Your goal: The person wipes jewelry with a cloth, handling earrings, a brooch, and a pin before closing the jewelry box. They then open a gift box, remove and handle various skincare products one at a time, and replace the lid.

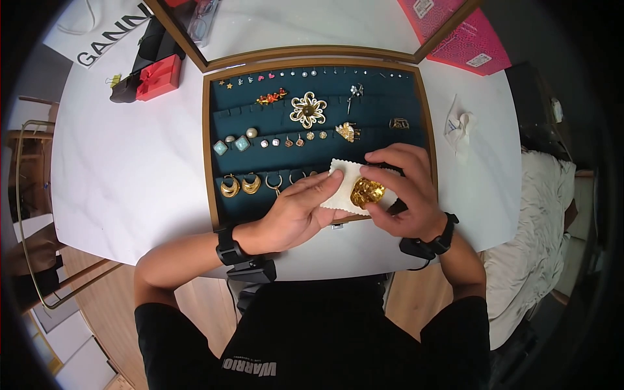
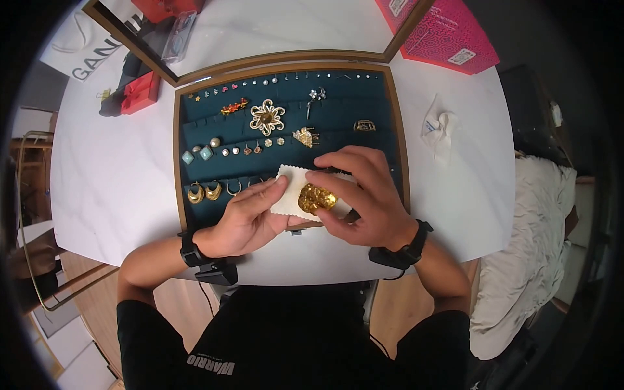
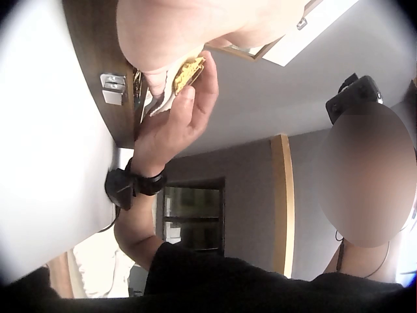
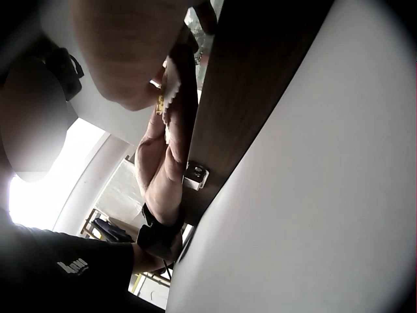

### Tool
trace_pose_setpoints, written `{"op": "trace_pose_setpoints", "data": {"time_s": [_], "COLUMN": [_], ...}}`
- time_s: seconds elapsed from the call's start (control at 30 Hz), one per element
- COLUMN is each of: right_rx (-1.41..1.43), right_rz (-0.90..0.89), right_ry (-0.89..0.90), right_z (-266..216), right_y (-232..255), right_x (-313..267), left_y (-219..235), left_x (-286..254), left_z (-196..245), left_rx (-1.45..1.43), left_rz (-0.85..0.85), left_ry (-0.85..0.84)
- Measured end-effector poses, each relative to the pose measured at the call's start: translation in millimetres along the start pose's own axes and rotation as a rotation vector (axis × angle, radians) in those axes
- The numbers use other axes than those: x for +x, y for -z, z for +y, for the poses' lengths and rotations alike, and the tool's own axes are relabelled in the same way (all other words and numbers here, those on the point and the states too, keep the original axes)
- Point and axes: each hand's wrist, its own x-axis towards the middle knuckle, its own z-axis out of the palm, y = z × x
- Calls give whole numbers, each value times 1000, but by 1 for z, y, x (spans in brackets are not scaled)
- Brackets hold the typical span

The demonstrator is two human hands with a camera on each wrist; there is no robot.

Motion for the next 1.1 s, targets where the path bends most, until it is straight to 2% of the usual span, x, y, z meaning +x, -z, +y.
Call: {"op": "trace_pose_setpoints", "data": {"time_s": [0.17,0.23,0.43,0.67,0.83,1.03,1.1], "right_rx": [-21,59,5,53,18,23,25], "right_rz": [-53,-14,12,-2,5,86,63], "right_ry": [74,-22,5,28,-3,-14,1], "right_z": [0,-5,1,-1,-2,-3,-2], "right_y": [1,0,-3,-3,-2,0,0], "right_x": [1,2,-1,1,1,2,3], "left_y": [-1,-2,-1,1,-3,-5,-4], "left_x": [0,-1,0,-1,1,0,0], "left_z": [-1,0,2,0,0,2,2], "left_rx": [-14,-8,10,20,-11,15,10], "left_rz": [-6,30,-15,19,-30,-3,4], "left_ry": [-13,0,4,22,-29,-8,-4]}}
